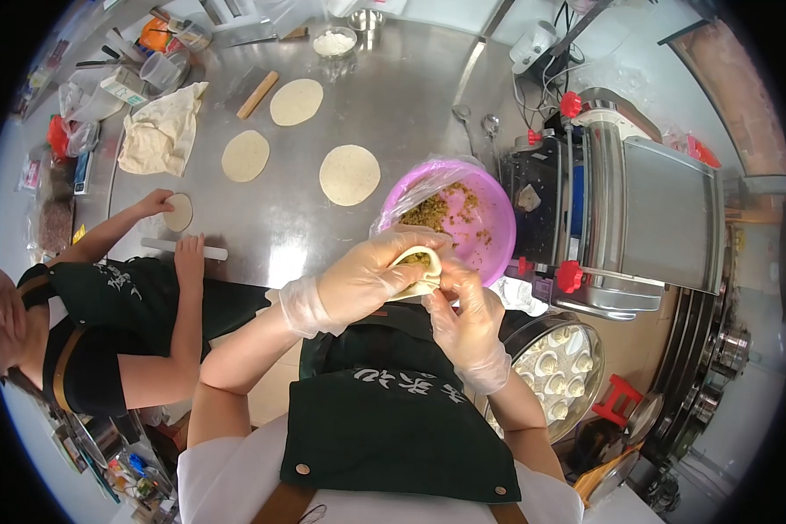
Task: Filling and pleating baozi (steamed buns) and placing them into a steamer tray.
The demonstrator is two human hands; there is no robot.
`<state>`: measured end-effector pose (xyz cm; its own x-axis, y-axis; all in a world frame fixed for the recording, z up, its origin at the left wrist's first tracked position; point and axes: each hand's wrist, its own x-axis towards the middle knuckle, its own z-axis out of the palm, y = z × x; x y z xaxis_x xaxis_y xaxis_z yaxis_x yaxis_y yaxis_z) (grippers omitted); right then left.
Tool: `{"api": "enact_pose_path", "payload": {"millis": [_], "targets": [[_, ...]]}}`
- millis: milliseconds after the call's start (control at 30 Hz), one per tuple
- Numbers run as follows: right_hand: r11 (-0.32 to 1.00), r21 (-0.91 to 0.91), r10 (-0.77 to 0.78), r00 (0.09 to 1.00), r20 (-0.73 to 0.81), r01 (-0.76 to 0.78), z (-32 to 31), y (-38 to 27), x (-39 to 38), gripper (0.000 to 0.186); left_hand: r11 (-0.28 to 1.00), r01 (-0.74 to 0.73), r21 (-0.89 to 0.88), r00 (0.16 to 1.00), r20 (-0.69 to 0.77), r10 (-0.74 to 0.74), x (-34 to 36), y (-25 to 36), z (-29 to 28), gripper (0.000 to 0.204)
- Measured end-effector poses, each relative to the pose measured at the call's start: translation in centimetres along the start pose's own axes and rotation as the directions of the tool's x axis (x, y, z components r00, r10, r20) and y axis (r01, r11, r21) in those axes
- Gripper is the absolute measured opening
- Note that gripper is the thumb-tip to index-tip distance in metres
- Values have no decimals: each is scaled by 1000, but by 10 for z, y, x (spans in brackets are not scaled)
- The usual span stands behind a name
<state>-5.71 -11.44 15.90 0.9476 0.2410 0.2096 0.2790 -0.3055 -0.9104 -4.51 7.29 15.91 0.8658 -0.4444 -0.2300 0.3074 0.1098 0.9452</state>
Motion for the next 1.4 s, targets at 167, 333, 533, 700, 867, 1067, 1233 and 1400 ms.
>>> {"api": "enact_pose_path", "payload": {"millis": [167, 333, 533, 700, 867, 1067, 1233, 1400], "targets": [[984, -120, -142, 988, -57, 135, 0, 13, -12, 27, 964, 69, -256, 992, -88, -94, -3, 17, 12, 51], [993, 114, -15, 994, -105, 27, 13, 10, -17, 25, 709, -294, -641, 907, -421, -6, -1, -3, 46, 53], [970, -127, -218, 973, -73, 208, 12, 7, -8, 26, 778, -254, -575, 893, -448, -40, 3, -7, 43, 38], [993, -66, -101, 988, -118, 94, 18, 13, -8, 25, 821, -257, -511, 872, -488, -31, 4, -16, 45, 32], [999, -1, 37, 991, -130, -37, 19, 10, -5, 26, 881, -238, -409, 870, -493, 5, 5, -22, 43, 29], [943, -247, -242, 969, -47, 224, 11, 16, -1, 22, 952, -198, -235, 923, -373, 100, 3, -12, 30, 32], [945, -224, -253, 966, -49, 236, 12, 9, 3, 19, 963, -178, -204, 960, -251, 125, 2, -13, 20, 37], [991, -130, -41, 999, -19, 38, 10, 13, -3, 17, 977, -206, -50, 961, -198, 193, 3, -15, 16, 36]]}}
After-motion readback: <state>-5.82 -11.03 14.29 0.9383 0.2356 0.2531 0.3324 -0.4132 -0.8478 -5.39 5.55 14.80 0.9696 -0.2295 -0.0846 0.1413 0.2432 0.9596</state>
